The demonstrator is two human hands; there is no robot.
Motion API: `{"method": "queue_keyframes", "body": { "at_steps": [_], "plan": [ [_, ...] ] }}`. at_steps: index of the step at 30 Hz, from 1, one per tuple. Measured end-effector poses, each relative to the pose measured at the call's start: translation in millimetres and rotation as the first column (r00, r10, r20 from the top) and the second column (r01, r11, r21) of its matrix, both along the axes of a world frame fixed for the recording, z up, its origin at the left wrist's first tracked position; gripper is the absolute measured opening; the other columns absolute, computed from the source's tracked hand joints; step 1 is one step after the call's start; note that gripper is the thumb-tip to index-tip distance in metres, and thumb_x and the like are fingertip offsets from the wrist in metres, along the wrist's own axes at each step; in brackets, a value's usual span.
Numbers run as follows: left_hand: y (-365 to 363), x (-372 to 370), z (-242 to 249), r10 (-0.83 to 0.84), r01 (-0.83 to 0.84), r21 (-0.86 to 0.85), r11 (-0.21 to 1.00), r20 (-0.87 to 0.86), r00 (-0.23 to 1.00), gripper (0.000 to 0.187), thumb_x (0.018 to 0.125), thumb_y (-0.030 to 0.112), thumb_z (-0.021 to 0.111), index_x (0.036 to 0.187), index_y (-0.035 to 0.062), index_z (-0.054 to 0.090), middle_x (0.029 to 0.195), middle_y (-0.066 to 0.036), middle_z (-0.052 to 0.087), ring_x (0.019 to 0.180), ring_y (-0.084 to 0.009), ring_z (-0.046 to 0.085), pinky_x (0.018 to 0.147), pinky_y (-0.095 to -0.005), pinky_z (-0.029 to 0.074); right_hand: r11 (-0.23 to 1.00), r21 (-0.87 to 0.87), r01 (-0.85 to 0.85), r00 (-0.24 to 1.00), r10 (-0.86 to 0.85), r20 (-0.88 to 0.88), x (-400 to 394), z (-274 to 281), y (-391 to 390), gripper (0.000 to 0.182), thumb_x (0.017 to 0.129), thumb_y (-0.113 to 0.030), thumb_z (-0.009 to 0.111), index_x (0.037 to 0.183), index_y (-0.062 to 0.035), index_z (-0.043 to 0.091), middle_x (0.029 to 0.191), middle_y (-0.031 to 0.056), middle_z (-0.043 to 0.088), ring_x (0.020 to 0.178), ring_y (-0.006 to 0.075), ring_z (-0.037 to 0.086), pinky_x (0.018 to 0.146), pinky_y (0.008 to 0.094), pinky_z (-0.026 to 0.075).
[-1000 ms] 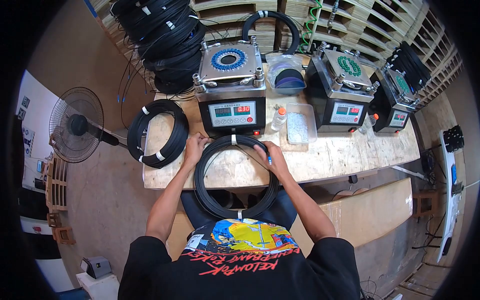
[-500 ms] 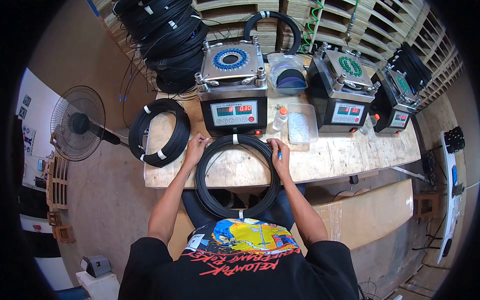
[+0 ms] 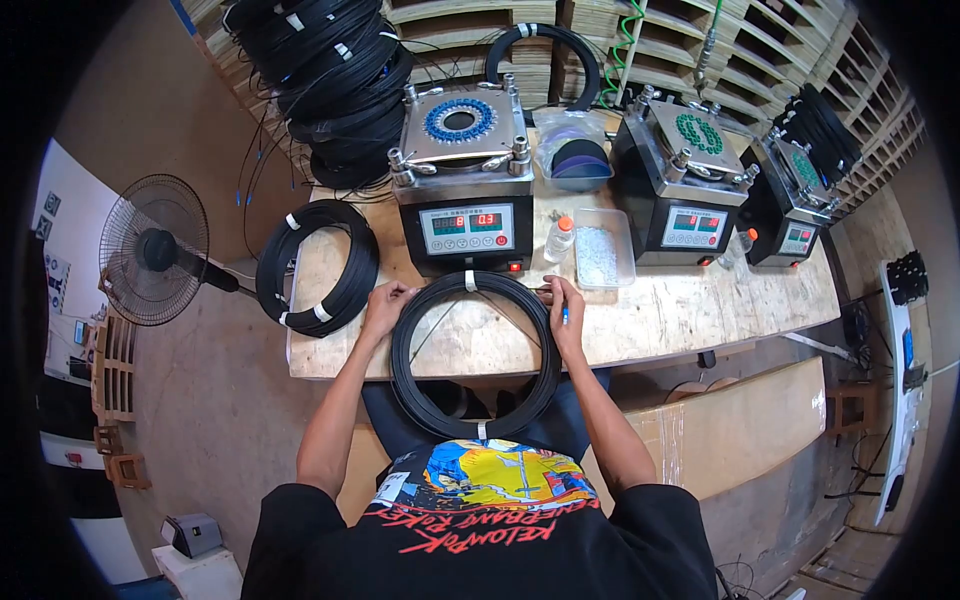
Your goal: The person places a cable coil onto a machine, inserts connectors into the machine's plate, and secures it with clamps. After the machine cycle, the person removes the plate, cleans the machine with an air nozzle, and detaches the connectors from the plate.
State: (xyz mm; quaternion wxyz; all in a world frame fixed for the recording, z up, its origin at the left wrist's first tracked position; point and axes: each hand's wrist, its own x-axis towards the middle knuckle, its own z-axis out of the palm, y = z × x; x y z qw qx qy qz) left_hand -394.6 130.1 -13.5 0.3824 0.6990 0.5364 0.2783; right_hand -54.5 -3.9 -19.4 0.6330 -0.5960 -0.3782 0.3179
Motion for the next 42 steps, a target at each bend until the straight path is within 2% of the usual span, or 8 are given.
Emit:
{"method": "queue_keyframes", "body": {
  "at_steps": [7,10,22,28,33,37,40,42],
  "plan": [
    [-13,-6,43,-0.134,0.134,-0.099,0.986,0.001,0.991,0.023,0.096,0.012,0.068,0.111,-0.0033,0.075,0.094,-0.021,0.076,0.085,-0.0251,0.075,0.077,-0.0347,0.056,0.884,-0.219,-0.413,0.812,0.466,0.351,23,37,-5,0.031,0.097,0.004,0.06,0.127,-0.0046,0.062,0.098,0.0161,0.071,0.089,0.0213,0.068,0.081,0.0333,0.054],
    [-13,-6,56,-0.175,0.184,0.032,0.982,-0.185,0.967,0.023,0.094,0.012,0.068,0.11,-0.0033,0.075,0.097,-0.023,0.076,0.087,-0.0292,0.075,0.079,-0.0362,0.056,0.871,-0.286,-0.4,0.758,0.49,0.431,29,52,-8,0.023,0.097,0.004,0.06,0.119,-0.0016,0.065,0.097,0.0161,0.072,0.088,0.0227,0.069,0.081,0.0345,0.055],
    [-9,-27,27,-0.246,0.239,-0.06,0.969,-0.239,0.939,0.024,0.092,0.008,0.066,0.113,-0.0023,0.075,0.097,-0.026,0.075,0.092,-0.0347,0.075,0.084,-0.0391,0.055,0.742,-0.404,-0.536,0.767,0.627,0.135,67,30,4,0.021,0.095,0.005,0.058,0.111,0.006,0.071,0.092,0.0064,0.072,0.083,0.012,0.066,0.077,0.0265,0.054],
    [-8,-23,53,-0.237,0.2,-0.171,0.965,-0.234,0.943,0.029,0.092,0.005,0.067,0.12,0.0003,0.073,0.077,-0.013,0.072,0.065,-0.0182,0.066,0.068,-0.0339,0.055,0.722,-0.435,-0.537,0.798,0.603,0.016,59,43,2,0.021,0.095,-0.003,0.062,0.11,0.0058,0.073,0.087,0.0052,0.072,0.078,0.0103,0.064,0.073,0.0253,0.052],
    [-4,-26,65,-0.142,0.181,-0.444,0.878,0.121,0.982,0.021,0.093,0.01,0.072,0.113,0.0015,0.075,0.075,-0.005,0.069,0.064,-0.0075,0.059,0.061,-0.0265,0.049,0.785,-0.368,-0.498,0.861,0.498,-0.104,59,40,0,0.022,0.095,-0.009,0.068,0.11,0.0061,0.075,0.086,0.0042,0.072,0.077,0.0094,0.063,0.073,0.0255,0.052],
    [-17,-23,67,-0.21,0.26,-0.375,0.89,0.171,0.963,0.026,0.093,0.012,0.074,0.117,0.0026,0.075,0.075,-0.004,0.069,0.064,-0.0075,0.058,0.062,-0.0278,0.05,0.801,-0.353,-0.484,0.87,0.485,-0.092,52,49,-3,0.026,0.097,-0.017,0.071,0.111,0.005,0.075,0.089,0.0042,0.074,0.08,0.0098,0.065,0.076,0.0265,0.053],
    [-28,-27,78,-0.316,0.295,-0.286,0.912,-0.028,0.948,0.03,0.092,0.014,0.075,0.121,0.0045,0.074,0.086,-0.005,0.072,0.073,-0.0109,0.061,0.069,-0.0291,0.051,0.773,-0.395,-0.496,0.846,0.532,-0.021,45,50,-5,0.027,0.097,-0.021,0.073,0.112,0.0011,0.076,0.096,0.0042,0.074,0.087,0.012,0.065,0.08,0.0271,0.052],
    [-39,-27,87,-0.391,0.385,-0.064,0.921,-0.136,0.91,0.036,0.091,0.017,0.077,0.125,0.0066,0.073,0.102,-0.007,0.071,0.083,-0.016,0.063,0.077,-0.0306,0.051,0.812,-0.362,-0.458,0.786,0.56,0.26,41,49,-6,0.027,0.094,-0.022,0.075,0.114,-0.0038,0.077,0.104,0.0051,0.073,0.093,0.0134,0.065,0.082,0.0284,0.051]
  ]
}}
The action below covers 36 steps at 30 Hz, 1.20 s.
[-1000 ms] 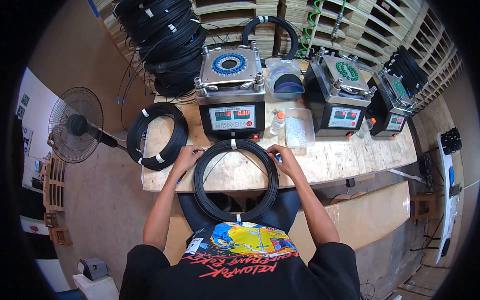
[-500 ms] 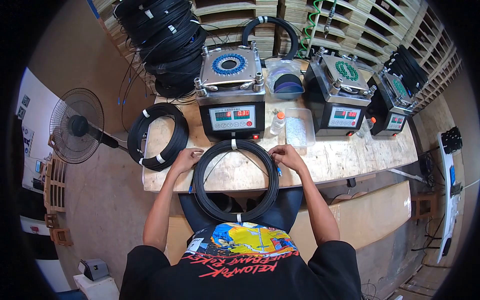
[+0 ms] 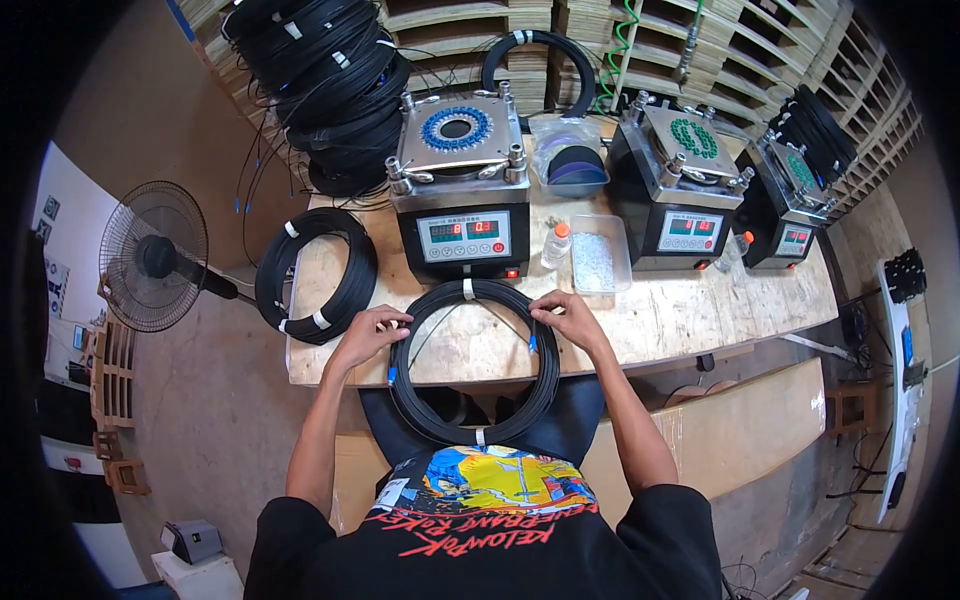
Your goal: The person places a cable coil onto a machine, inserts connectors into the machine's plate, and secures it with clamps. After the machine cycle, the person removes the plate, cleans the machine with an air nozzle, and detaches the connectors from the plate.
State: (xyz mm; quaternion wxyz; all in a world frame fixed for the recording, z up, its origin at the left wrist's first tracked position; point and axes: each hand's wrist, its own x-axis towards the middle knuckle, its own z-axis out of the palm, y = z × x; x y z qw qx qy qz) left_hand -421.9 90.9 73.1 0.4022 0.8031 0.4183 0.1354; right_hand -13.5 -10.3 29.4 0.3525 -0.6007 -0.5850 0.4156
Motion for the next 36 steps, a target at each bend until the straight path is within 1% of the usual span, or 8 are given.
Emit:
{"method": "queue_keyframes", "body": {
  "at_steps": [4,6,11,15,19,25,34,36],
  "plan": [
    [-15,5,6,0.056,-0.054,-0.093,0.994,0.018,0.998,0.039,0.088,0.018,0.078,0.125,0.0072,0.073,0.114,-0.01,0.067,0.096,-0.0208,0.062,0.084,-0.0323,0.05,0.998,0.037,0.055,0.998,-0.056,0.036,-12,6,-3,0.028,0.087,-0.015,0.081,0.112,-0.0041,0.076,0.092,0.0062,0.067,0.083,0.0156,0.058,0.079,0.0316,0.05],
    [-20,5,-9,0.014,-0.026,0.111,0.994,0.107,0.994,0.039,0.087,0.018,0.079,0.125,0.008,0.073,0.118,-0.009,0.064,0.1,-0.0229,0.061,0.088,-0.0333,0.05,0.996,0.067,0.057,0.997,-0.06,0.048,-15,-1,-1,0.034,0.086,-0.015,0.082,0.117,-0.0047,0.073,0.088,0.0055,0.064,0.081,0.0151,0.056,0.077,0.0316,0.05],
    [-27,17,-32,0.19,-0.192,0.097,0.977,0.032,0.981,0.095,0.078,0.013,0.087,0.159,0.0186,0.037,0.125,-0.017,0.044,0.118,-0.0345,0.053,0.1,-0.0386,0.047,0.996,0.016,0.093,0.996,-0.093,0.001,-12,-8,2,0.058,0.084,-0.023,0.085,0.134,-0.006,0.061,0.08,0.0038,0.054,0.078,0.0144,0.053,0.073,0.0314,0.049],
    [-12,12,-61,0.294,-0.301,-0.056,0.952,-0.107,0.95,0.104,0.076,0.021,0.089,0.161,0.0126,0.03,0.126,-0.023,0.043,0.117,-0.0372,0.053,0.103,-0.0408,0.047,0.992,-0.129,0.001,0.997,0.008,0.074,1,-15,12,0.068,0.084,-0.033,0.085,0.138,-0.0042,0.057,0.083,0.0069,0.061,0.077,0.0156,0.058,0.071,0.0321,0.051],
    [-10,11,-56,0.275,-0.278,0.005,0.961,-0.154,0.949,0.099,0.079,0.023,0.088,0.16,0.0114,0.031,0.129,-0.022,0.043,0.118,-0.0367,0.053,0.102,-0.0402,0.048,0.989,-0.147,-0.02,0.99,0.041,0.136,0,-8,17,0.062,0.086,-0.032,0.083,0.135,-0.0035,0.06,0.085,0.0094,0.066,0.077,0.0171,0.064,0.071,0.0315,0.052],
    [-16,10,-32,0.362,-0.378,0.13,0.917,0.13,0.923,0.026,0.095,0.011,0.068,0.12,0.0027,0.073,0.089,-0.013,0.064,0.076,-0.0243,0.064,0.075,-0.0358,0.052,0.976,-0.211,-0.053,0.999,0.054,0.0,8,-5,18,0.039,0.091,-0.019,0.076,0.125,-0.0022,0.066,0.086,0.0073,0.068,0.076,0.0147,0.063,0.07,0.0305,0.053],
    [-6,1,-38,0.303,-0.29,0.158,0.944,-0.06,0.951,0.038,0.095,0.035,0.069,0.111,0.0014,0.076,0.119,-0.024,0.067,0.111,-0.0389,0.064,0.098,-0.0449,0.049,0.967,-0.252,-0.025,0.906,0.128,0.404,-19,9,13,0.053,0.088,-0.045,0.076,0.116,0.0001,0.069,0.102,0.0199,0.072,0.095,0.0362,0.07,0.083,0.0478,0.055],
    [-13,17,-28,0.318,-0.305,0.11,0.946,-0.13,0.939,0.045,0.093,0.042,0.07,0.113,0.0022,0.076,0.126,-0.025,0.064,0.118,-0.0405,0.06,0.102,-0.048,0.047,0.998,-0.053,0.027,0.658,0.022,0.753,-39,-1,8,0.065,0.081,-0.05,0.08,0.119,-0.0011,0.062,0.11,0.0202,0.068,0.103,0.0396,0.067,0.088,0.0503,0.055]
  ]
}}
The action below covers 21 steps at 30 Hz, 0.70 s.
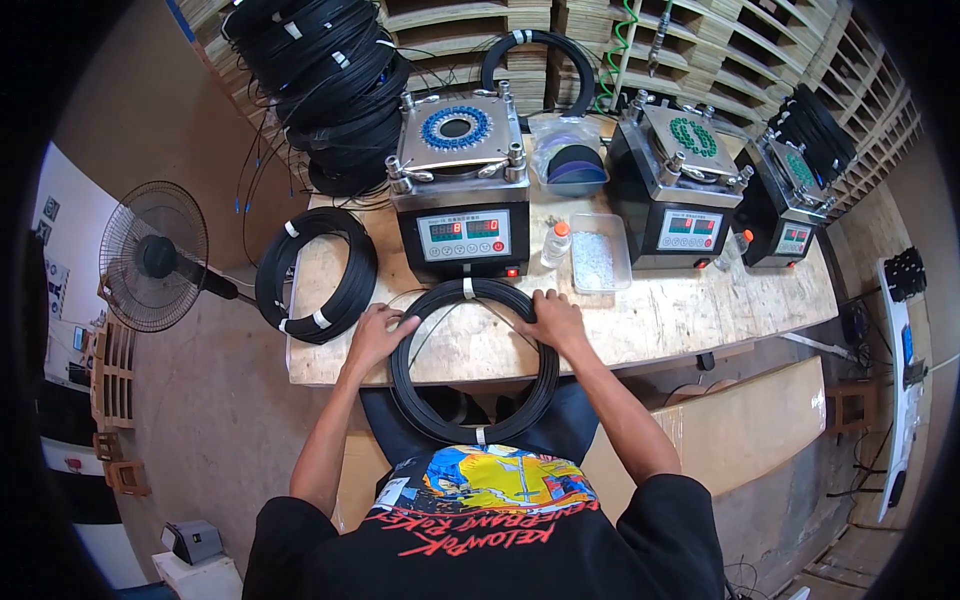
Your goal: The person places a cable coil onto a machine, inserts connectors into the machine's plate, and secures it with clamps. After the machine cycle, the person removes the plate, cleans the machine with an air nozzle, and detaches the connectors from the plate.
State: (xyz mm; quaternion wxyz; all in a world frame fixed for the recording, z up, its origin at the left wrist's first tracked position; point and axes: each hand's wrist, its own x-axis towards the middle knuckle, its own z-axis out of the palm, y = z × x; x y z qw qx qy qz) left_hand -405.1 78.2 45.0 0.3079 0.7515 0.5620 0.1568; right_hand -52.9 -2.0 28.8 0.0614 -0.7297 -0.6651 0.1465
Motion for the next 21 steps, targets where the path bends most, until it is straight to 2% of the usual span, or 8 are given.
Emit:
{"method": "queue_keyframes", "body": {
  "at_steps": [2,7,10,11,14,18,20,21],
  "plan": [
    [-6,10,2,-0.025,0.049,0.07,0.996,-0.3,0.954,0.055,0.084,0.048,0.078,0.116,0.0031,0.074,0.143,-0.025,0.051,0.129,-0.0434,0.049,0.108,-0.0539,0.041,0.999,-0.018,0.043,0.997,-0.042,0.062,-13,-12,4,0.061,0.079,-0.042,0.082,0.122,-0.0042,0.058,0.115,0.0186,0.065,0.115,0.0371,0.063,0.089,0.0537,0.055],
    [-2,10,-17,-0.047,0.111,0.237,0.965,-0.261,0.964,0.054,0.072,0.02,0.08,0.117,-0.0035,0.064,0.147,-0.025,0.045,0.129,-0.0449,0.048,0.109,-0.0511,0.041,0.991,0.093,0.093,0.996,-0.092,-0.008,-21,2,-5,0.048,0.081,-0.027,0.079,0.119,-0.0054,0.058,0.111,0.0201,0.067,0.111,0.04,0.064,0.085,0.0532,0.055],
    [3,8,-1,-0.091,0.088,-0.033,0.996,-0.106,0.99,0.048,0.072,0.016,0.08,0.109,-0.0048,0.057,0.145,-0.026,0.045,0.125,-0.0467,0.051,0.109,-0.0476,0.043,0.988,0.049,0.149,0.967,-0.135,-0.217,-19,20,-10,0.044,0.081,-0.019,0.079,0.115,-0.0056,0.054,0.106,0.0228,0.067,0.106,0.0441,0.063,0.082,0.0531,0.053],
    [1,4,-13,-0.094,0.112,0.146,0.983,-0.124,0.988,0.046,0.071,0.014,0.079,0.103,-0.005,0.051,0.143,-0.03,0.047,0.124,-0.0459,0.054,0.106,-0.0449,0.045,0.984,-0.03,0.176,0.917,-0.175,-0.358,-18,22,-11,0.043,0.081,-0.015,0.079,0.113,-0.0059,0.052,0.104,0.0243,0.066,0.103,0.0462,0.063,0.08,0.0532,0.052],
    [-2,4,-2,-0.115,0.148,0.244,0.958,-0.146,0.983,0.047,0.071,0.014,0.079,0.104,-0.0057,0.052,0.142,-0.031,0.048,0.129,-0.045,0.052,0.107,-0.045,0.045,0.974,0.101,0.203,0.881,-0.137,-0.454,-21,7,-11,0.045,0.081,-0.011,0.078,0.114,-0.0066,0.048,0.1,0.0247,0.065,0.096,0.0485,0.063,0.077,0.0541,0.051],
    [5,4,12,-0.17,0.219,0.214,0.952,-0.227,0.959,0.06,0.072,0.02,0.082,0.117,-0.0069,0.054,0.149,-0.032,0.042,0.132,-0.0486,0.048,0.111,-0.0492,0.042,0.941,0.318,0.112,0.947,-0.005,-0.32,-23,18,-17,0.044,0.081,-0.01,0.077,0.114,-0.0066,0.048,0.097,0.0229,0.065,0.092,0.0483,0.064,0.073,0.0547,0.051],
    [15,5,14,-0.136,0.124,-0.347,0.93,-0.011,0.991,0.061,0.071,0.021,0.081,0.118,-0.0068,0.055,0.153,-0.031,0.038,0.136,-0.0484,0.043,0.113,-0.0504,0.04,0.96,0.226,0.164,0.94,-0.083,-0.332,-24,24,-18,0.044,0.081,-0.011,0.078,0.114,-0.0056,0.048,0.094,0.0217,0.064,0.092,0.0486,0.065,0.073,0.0552,0.051],
    [13,5,9,-0.139,0.127,-0.344,0.93,-0.01,0.99,0.061,0.071,0.021,0.081,0.118,-0.0068,0.055,0.153,-0.031,0.038,0.136,-0.0484,0.043,0.113,-0.0504,0.04,0.959,0.23,0.167,0.94,-0.085,-0.331,-24,24,-17,0.044,0.081,-0.011,0.078,0.114,-0.0056,0.048,0.094,0.0217,0.064,0.092,0.0486,0.065,0.073,0.0552,0.051]
  ]
}}
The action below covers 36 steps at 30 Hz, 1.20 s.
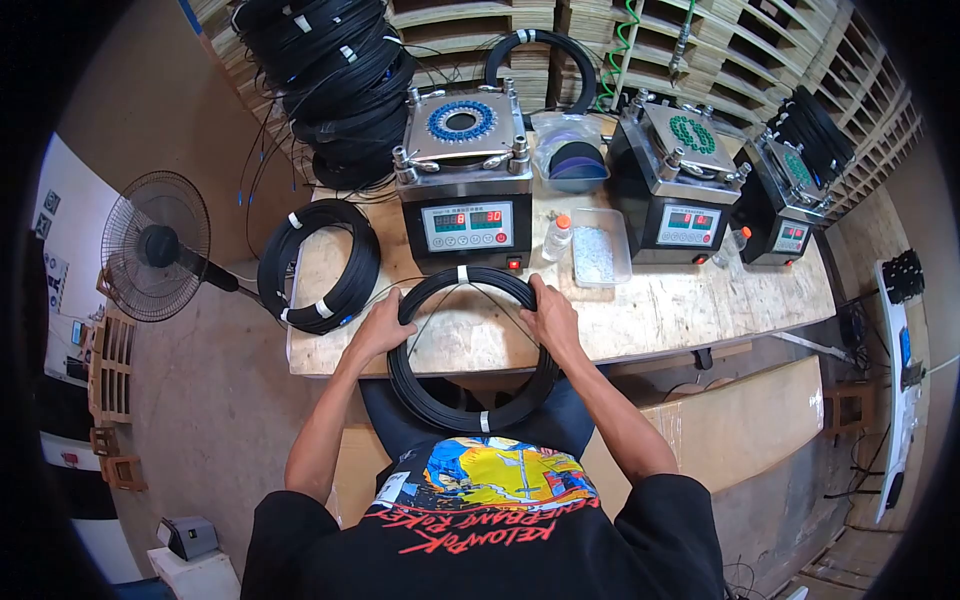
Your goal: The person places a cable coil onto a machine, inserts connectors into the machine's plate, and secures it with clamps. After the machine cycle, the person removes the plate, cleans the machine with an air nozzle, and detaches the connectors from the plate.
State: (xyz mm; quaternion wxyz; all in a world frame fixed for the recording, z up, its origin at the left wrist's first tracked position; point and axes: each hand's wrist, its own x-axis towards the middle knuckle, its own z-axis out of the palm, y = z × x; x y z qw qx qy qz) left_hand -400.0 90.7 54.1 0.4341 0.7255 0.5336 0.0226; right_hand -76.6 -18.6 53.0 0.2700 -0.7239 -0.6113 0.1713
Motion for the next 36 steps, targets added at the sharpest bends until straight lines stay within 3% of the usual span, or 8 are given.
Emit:
{"method": "queue_keyframes", "body": {
  "at_steps": [2,6,8,14,18,21,27,36],
  "plan": [
    [-10,-1,-11,-0.017,0.049,0.536,0.843,-0.064,0.998,0.058,0.07,0.023,0.082,0.114,-0.006,0.056,0.143,-0.031,0.049,0.13,-0.0461,0.05,0.107,-0.0492,0.044,0.998,-0.061,0.001,1.0,-0.002,-0.017,2,-2,2,0.045,0.08,-0.011,0.079,0.114,-0.0052,0.049,0.094,0.0224,0.066,0.092,0.0477,0.066,0.074,0.0543,0.052],
    [-7,-5,-8,-0.044,0.18,0.82,0.543,-0.186,0.981,0.06,0.069,0.026,0.082,0.114,-0.0055,0.057,0.125,-0.031,0.06,0.118,-0.0443,0.058,0.099,-0.0483,0.048,0.998,-0.055,-0.019,0.99,0.011,-0.142,8,-13,7,0.047,0.078,-0.011,0.08,0.114,-0.0046,0.049,0.091,0.0235,0.069,0.09,0.0474,0.067,0.074,0.0523,0.053],
    [9,-6,-10,-0.071,0.082,0.321,0.944,-0.045,0.996,0.062,0.067,0.028,0.082,0.113,-0.0051,0.057,0.109,-0.029,0.065,0.106,-0.0436,0.063,0.091,-0.0476,0.05,0.995,-0.078,-0.059,0.949,0.032,-0.315,15,-22,15,0.047,0.077,-0.009,0.079,0.113,-0.0037,0.048,0.084,0.024,0.068,0.083,0.0443,0.069,0.073,0.0476,0.055],
    [23,-11,-8,-0.188,0.193,0.234,0.953,-0.045,0.981,0.062,0.067,0.03,0.083,0.11,-0.0047,0.054,0.1,-0.028,0.066,0.095,-0.0419,0.066,0.085,-0.0455,0.051,0.965,-0.19,-0.179,0.799,0.03,-0.601,25,-29,26,0.044,0.079,0.003,0.07,0.108,-0.0057,0.038,0.077,0.0117,0.065,0.063,0.0161,0.061,0.06,0.033,0.051],
    [21,-13,-5,-0.193,0.192,0.076,0.978,-0.001,0.981,0.061,0.072,0.022,0.083,0.114,-0.0045,0.047,0.1,-0.026,0.067,0.097,-0.035,0.069,0.086,-0.0422,0.054,0.962,-0.159,-0.223,0.686,0.038,-0.727,24,-23,22,0.046,0.079,0.005,0.07,0.107,-0.0071,0.035,0.081,0.011,0.065,0.065,0.0146,0.062,0.059,0.0304,0.051],
    [13,-14,-19,-0.009,0.085,-0.164,0.983,0.414,0.91,0.06,0.079,0.007,0.079,0.12,-0.0025,0.037,0.106,-0.023,0.068,0.097,-0.0293,0.072,0.085,-0.0395,0.058,0.964,-0.154,-0.217,0.574,-0.002,-0.819,23,-22,20,0.047,0.076,0.004,0.071,0.106,-0.0069,0.036,0.082,0.0109,0.064,0.065,0.0155,0.061,0.059,0.0321,0.051],
    [9,-4,-16,0.245,0.03,-0.446,0.894,0.544,0.803,0.066,0.084,-0.008,0.067,0.132,0.0057,0.025,0.119,-0.025,0.064,0.092,-0.0291,0.073,0.08,-0.0385,0.064,0.959,0.204,-0.197,0.963,0.228,-0.141,30,-49,30,0.053,0.073,-0.004,0.077,0.107,-0.0051,0.038,0.081,0.0121,0.062,0.064,0.021,0.06,0.06,0.0345,0.05],
    [15,-14,-7,0.284,0.189,-0.6,0.777,0.603,0.745,0.075,0.087,-0.003,0.065,0.147,0.0132,0.023,0.124,-0.025,0.064,0.1,-0.0298,0.072,0.085,-0.041,0.06,0.924,-0.291,-0.25,0.761,0.002,-0.649,35,-35,36,0.052,0.077,0.0,0.072,0.116,-0.0065,0.038,0.088,0.0097,0.072,0.082,0.014,0.067,0.071,0.0336,0.053]
  ]
}}
